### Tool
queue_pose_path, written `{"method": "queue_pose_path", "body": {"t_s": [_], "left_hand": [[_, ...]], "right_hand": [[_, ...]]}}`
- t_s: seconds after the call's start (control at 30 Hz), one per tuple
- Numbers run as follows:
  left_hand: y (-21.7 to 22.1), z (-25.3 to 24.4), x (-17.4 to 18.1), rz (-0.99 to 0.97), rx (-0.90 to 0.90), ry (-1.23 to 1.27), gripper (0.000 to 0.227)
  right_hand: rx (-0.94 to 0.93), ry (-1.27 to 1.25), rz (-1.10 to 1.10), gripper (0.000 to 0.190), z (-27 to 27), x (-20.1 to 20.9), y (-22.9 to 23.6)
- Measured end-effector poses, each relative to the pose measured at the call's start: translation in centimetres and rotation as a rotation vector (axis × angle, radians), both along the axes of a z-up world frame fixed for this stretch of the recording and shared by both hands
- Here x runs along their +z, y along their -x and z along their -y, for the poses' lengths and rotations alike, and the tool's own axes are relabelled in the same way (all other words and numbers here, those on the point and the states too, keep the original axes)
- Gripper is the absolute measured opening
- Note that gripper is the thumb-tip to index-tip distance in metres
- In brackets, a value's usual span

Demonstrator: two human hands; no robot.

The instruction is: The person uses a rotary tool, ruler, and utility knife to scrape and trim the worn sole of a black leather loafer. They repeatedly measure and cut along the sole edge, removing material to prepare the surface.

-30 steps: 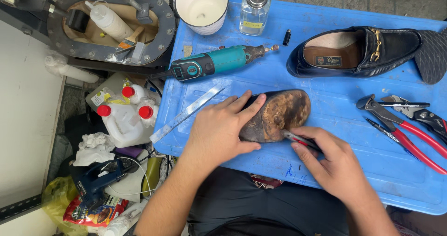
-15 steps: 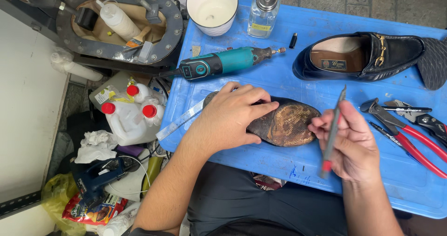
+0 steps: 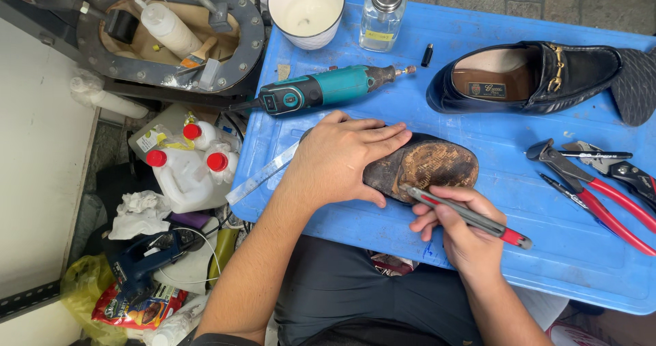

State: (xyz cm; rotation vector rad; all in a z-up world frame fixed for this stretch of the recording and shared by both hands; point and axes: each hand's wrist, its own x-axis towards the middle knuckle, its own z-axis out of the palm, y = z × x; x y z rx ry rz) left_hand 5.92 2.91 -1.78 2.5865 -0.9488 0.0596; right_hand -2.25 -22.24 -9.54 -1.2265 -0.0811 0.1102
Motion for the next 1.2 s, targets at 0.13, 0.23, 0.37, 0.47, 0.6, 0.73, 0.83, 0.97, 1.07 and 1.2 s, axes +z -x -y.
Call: {"method": "queue_pose_path", "body": {"t_s": [0.13, 0.23, 0.37, 0.47, 0.6, 0.73, 0.83, 0.97, 1.07, 1.2], "left_hand": [[-0.2, 0.0, -0.1, -0.009, -0.011, -0.019, 0.11], [-0.4, 0.1, -0.1, -0.027, -0.008, -0.02, 0.111], [-0.3, 0.0, -0.1, -0.023, -0.009, -0.018, 0.111], [-0.4, 0.0, -0.1, -0.028, -0.011, -0.018, 0.11], [-0.5, 0.0, -0.3, -0.035, -0.013, -0.018, 0.111], [-0.7, 0.0, -0.4, -0.04, -0.016, -0.013, 0.11], [-0.6, 0.0, -0.4, -0.04, -0.017, -0.005, 0.109], [-0.6, -0.1, -0.3, -0.041, -0.019, -0.006, 0.109], [-0.5, -0.1, -0.3, -0.042, -0.019, -0.007, 0.109], [-0.6, -0.1, -0.3, -0.036, -0.02, -0.014, 0.11]], "right_hand": [[-0.021, 0.066, -0.021, 0.023, -0.3, -0.2, -0.2], [0.0, 0.061, -0.026, 0.022, -0.1, -0.3, -0.4], [-0.001, 0.117, 0.016, 0.023, -0.1, -0.5, -0.2], [0.011, 0.081, 0.024, 0.024, -0.2, -0.6, -0.3], [0.03, 0.032, 0.004, 0.022, 0.0, -0.8, -0.4], [0.056, 0.034, -0.039, 0.022, 0.3, -0.9, -0.6], [0.089, 0.03, -0.06, 0.022, 0.5, -1.0, -0.8], [0.138, 0.038, -0.075, 0.022, 1.0, -1.2, -0.9], [0.147, 0.044, -0.075, 0.022, 1.2, -1.4, -0.9], [0.142, 0.015, -0.082, 0.019, 1.3, -1.6, -1.0]]}}
